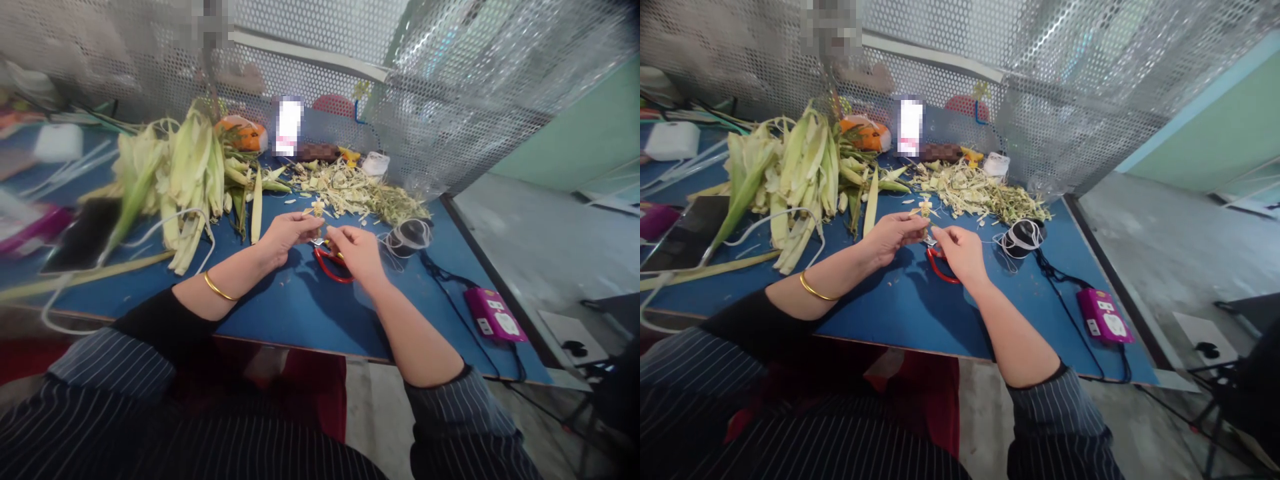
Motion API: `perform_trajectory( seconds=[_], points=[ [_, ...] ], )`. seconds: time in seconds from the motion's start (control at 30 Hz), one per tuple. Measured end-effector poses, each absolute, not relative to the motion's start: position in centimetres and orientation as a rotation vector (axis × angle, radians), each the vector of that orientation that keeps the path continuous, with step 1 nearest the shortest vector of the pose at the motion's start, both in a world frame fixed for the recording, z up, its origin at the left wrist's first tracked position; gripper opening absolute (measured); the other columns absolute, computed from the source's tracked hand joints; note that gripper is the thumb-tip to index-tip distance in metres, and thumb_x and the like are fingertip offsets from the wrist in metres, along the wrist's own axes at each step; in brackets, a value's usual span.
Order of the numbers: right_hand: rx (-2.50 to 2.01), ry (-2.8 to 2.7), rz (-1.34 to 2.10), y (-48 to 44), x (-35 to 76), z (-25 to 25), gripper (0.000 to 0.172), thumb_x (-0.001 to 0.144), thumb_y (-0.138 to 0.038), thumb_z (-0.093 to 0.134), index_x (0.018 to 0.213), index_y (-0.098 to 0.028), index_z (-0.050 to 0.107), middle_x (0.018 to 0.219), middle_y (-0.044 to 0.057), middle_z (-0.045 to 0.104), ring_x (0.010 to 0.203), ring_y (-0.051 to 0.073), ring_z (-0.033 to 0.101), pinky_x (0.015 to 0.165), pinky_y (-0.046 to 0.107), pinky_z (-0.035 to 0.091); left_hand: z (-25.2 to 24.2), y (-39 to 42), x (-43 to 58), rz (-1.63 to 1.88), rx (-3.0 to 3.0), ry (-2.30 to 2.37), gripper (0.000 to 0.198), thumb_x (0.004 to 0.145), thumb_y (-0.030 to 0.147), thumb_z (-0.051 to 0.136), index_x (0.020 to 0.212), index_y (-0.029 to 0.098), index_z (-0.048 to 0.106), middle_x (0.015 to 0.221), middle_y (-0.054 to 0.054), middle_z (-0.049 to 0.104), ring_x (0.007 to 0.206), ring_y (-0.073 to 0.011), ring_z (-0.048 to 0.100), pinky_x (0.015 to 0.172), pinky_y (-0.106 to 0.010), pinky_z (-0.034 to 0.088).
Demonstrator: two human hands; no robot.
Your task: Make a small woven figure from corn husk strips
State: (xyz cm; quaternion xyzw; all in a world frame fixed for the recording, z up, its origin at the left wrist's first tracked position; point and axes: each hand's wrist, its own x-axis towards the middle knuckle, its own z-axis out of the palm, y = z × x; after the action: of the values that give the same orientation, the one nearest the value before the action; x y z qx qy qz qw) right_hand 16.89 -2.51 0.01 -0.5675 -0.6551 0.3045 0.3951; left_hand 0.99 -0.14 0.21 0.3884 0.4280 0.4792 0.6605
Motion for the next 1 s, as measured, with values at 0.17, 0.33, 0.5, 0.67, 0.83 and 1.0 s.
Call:
perform_trajectory(
  seconds=[0.17, 0.33, 0.5, 0.67, 0.83, 1.0],
  points=[
    [-1.436, -1.566, 0.907, -2.89, 16.08, 0.07, 0.025, 0.074, -0.041, 0.066, 0.065, -0.018, 0.063, 0.053, -0.001, 0.061, 0.051, 0.013, 0.053, 0.058, 0.026, 0.041, 0.03, -0.28, 1.24, 1.108, 0.933, 0.977, 0.019, 0.063, 0.026, 0.077, 0.064, 0.016, 0.062, 0.066, 0.001, 0.062, 0.064, -0.0087, 0.055, 0.072, -0.026, 0.045],
    [-1.235, -1.416, 1.157, -2.91, 16.13, -0.07, 0.017, 0.074, -0.034, 0.064, 0.068, -0.019, 0.060, 0.057, -0.003, 0.059, 0.054, 0.011, 0.053, 0.063, 0.026, 0.045, 0.05, -0.09, 1.00, 1.125, 0.990, 0.948, 0.018, 0.066, 0.026, 0.076, 0.063, 0.016, 0.061, 0.066, 0.000, 0.062, 0.064, -0.0087, 0.055, 0.076, -0.029, 0.047],
    [-1.118, -1.374, 1.288, -2.76, 16.44, 0.05, 0.012, 0.074, -0.028, 0.061, 0.066, -0.019, 0.058, 0.057, -0.004, 0.056, 0.052, 0.010, 0.050, 0.059, 0.026, 0.044, 0.11, 0.05, 0.76, 1.029, 1.059, 0.920, 0.021, 0.069, 0.030, 0.075, 0.064, 0.016, 0.061, 0.065, 0.000, 0.063, 0.062, -0.0087, 0.057, 0.077, -0.030, 0.049],
    [-1.252, -1.560, 0.962, -2.88, 16.51, 0.26, 0.014, 0.073, -0.022, 0.056, 0.059, -0.019, 0.056, 0.051, -0.004, 0.053, 0.051, 0.011, 0.048, 0.055, 0.025, 0.039, 0.32, -0.08, 0.74, 0.974, 1.065, 0.930, 0.018, 0.070, 0.028, 0.073, 0.066, 0.016, 0.060, 0.065, 0.000, 0.062, 0.060, -0.0084, 0.057, 0.072, -0.029, 0.049],
    [-1.257, -1.556, 0.925, -2.79, 16.57, 0.14, 0.013, 0.072, -0.020, 0.053, 0.059, -0.020, 0.055, 0.050, -0.005, 0.052, 0.049, 0.011, 0.046, 0.054, 0.026, 0.038, 0.33, -0.08, 0.74, 0.960, 1.082, 0.891, 0.015, 0.068, 0.019, 0.073, 0.068, 0.015, 0.058, 0.063, 0.002, 0.060, 0.059, -0.0082, 0.057, 0.072, -0.029, 0.049],
    [-1.281, -1.442, 0.818, -2.62, 16.77, 0.23, 0.013, 0.069, -0.016, 0.051, 0.057, -0.020, 0.053, 0.048, -0.005, 0.049, 0.048, 0.010, 0.044, 0.053, 0.025, 0.038, 0.19, -0.03, 0.75, 0.931, 1.060, 0.839, 0.012, 0.069, 0.015, 0.072, 0.075, 0.014, 0.061, 0.064, 0.003, 0.058, 0.057, -0.0060, 0.054, 0.070, -0.027, 0.048]
  ],
)
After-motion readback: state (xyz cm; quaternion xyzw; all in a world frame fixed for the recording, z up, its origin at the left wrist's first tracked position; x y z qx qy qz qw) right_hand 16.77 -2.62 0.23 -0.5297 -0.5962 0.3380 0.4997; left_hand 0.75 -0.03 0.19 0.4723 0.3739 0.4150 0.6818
